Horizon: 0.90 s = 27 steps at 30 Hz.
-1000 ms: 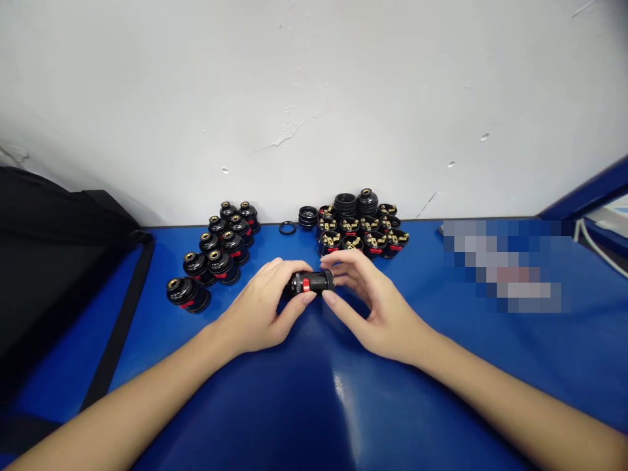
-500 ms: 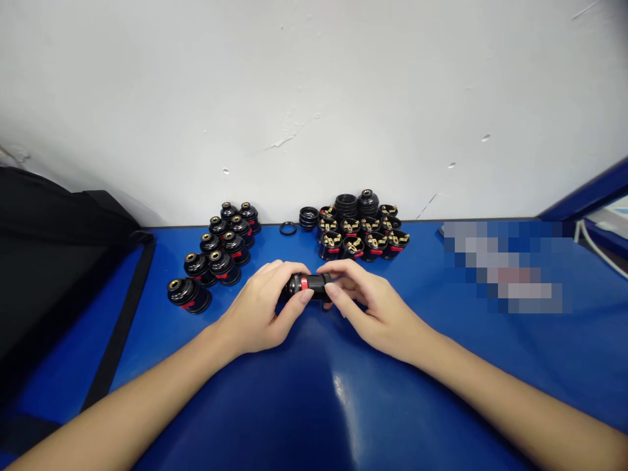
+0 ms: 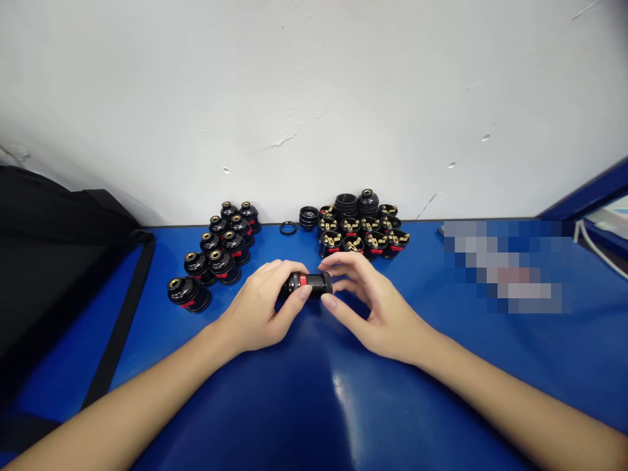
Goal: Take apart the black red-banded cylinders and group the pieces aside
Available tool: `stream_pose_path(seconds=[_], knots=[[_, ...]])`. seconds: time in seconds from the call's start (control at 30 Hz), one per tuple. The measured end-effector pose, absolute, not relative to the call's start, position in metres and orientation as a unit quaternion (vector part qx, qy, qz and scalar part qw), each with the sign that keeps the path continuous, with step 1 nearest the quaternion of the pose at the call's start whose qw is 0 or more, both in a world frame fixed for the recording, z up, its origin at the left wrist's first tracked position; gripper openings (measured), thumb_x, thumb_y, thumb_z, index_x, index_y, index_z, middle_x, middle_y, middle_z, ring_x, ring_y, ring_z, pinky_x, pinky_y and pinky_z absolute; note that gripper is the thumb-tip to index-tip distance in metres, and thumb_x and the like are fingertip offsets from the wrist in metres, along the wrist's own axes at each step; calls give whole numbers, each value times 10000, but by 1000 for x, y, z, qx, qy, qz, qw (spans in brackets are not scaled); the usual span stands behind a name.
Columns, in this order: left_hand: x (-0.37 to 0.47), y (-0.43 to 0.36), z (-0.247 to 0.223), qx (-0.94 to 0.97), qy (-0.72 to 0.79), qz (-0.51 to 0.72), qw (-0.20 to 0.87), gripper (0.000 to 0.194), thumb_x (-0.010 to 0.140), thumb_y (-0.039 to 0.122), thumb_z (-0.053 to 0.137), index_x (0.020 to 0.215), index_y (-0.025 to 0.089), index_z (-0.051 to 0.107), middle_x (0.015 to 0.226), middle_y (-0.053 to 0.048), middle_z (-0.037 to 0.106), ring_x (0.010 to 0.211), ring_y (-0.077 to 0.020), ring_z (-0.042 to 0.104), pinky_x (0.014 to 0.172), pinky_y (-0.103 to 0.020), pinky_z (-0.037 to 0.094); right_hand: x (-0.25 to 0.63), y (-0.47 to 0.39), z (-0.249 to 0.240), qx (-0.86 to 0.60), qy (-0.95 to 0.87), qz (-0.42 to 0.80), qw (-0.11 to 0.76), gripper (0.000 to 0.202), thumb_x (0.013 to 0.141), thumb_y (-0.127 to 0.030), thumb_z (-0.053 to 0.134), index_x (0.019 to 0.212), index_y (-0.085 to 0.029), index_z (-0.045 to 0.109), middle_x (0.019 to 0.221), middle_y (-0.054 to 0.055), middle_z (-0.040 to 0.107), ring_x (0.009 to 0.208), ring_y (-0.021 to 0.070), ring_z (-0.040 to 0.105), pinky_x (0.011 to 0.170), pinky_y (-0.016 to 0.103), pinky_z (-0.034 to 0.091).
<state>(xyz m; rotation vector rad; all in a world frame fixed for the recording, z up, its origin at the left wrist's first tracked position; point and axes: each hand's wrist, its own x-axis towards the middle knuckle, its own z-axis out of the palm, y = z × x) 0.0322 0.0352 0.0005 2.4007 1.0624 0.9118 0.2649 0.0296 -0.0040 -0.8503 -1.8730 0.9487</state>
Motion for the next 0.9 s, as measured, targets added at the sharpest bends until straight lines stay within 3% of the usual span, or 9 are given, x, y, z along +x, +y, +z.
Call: stream_pose_path(seconds=[0.13, 0.27, 0.4, 0.53, 0.7, 0.9], knots=[[32, 36, 1, 852, 371, 323, 180, 221, 1092, 329, 497, 1188, 172, 619, 1001, -54, 697, 878, -195, 631, 821, -331, 474, 266, 31, -5, -352, -745, 420, 381, 203, 1061, -327, 600, 1242, -241, 567, 1014, 46, 707, 837, 165, 732, 794, 339, 659], [31, 35, 1, 845, 384, 323, 187, 221, 1099, 339, 489, 1192, 183, 616, 992, -46, 688, 863, -191, 630, 810, -330, 480, 266, 30, -6, -329, -752, 402, 406, 309, 1005, -264, 680, 1289, -243, 562, 1190, 84, 665, 1024, 190, 727, 889, 342, 655], [29, 36, 0, 844, 363, 329, 218, 226, 1103, 300, 493, 1286, 198, 575, 1107, -56, 679, 981, -187, 648, 895, -325, 513, 266, 29, -8, -329, -746, 408, 411, 330, 1025, -274, 672, 1336, -255, 562, 1160, 69, 680, 929, 162, 732, 863, 333, 668], [29, 40, -5, 861, 322, 321, 229, 394, 1064, 232, 577, 1444, 233, 472, 1329, -93, 648, 1201, -212, 638, 1049, -357, 523, 268, 30, -9, -304, -774, 290, 474, 408, 957, -220, 768, 1335, -267, 620, 1249, 99, 634, 1013, 206, 695, 799, 348, 658], [29, 43, -10, 875, 279, 317, 237, 483, 1014, 86, 565, 1463, 232, 463, 1455, -129, 622, 1371, -241, 598, 1164, -418, 507, 268, 28, -5, -263, -812, 252, 456, 490, 924, -175, 797, 1368, -289, 621, 1254, 97, 641, 955, 206, 694, 763, 361, 661], [28, 44, -9, 873, 274, 331, 230, 548, 972, 20, 543, 1471, 235, 475, 1486, -142, 620, 1414, -264, 594, 1187, -482, 517, 266, 24, -1, -254, -817, 255, 451, 511, 915, -137, 764, 1383, -275, 613, 1284, 122, 626, 1076, 249, 684, 839, 391, 667]])
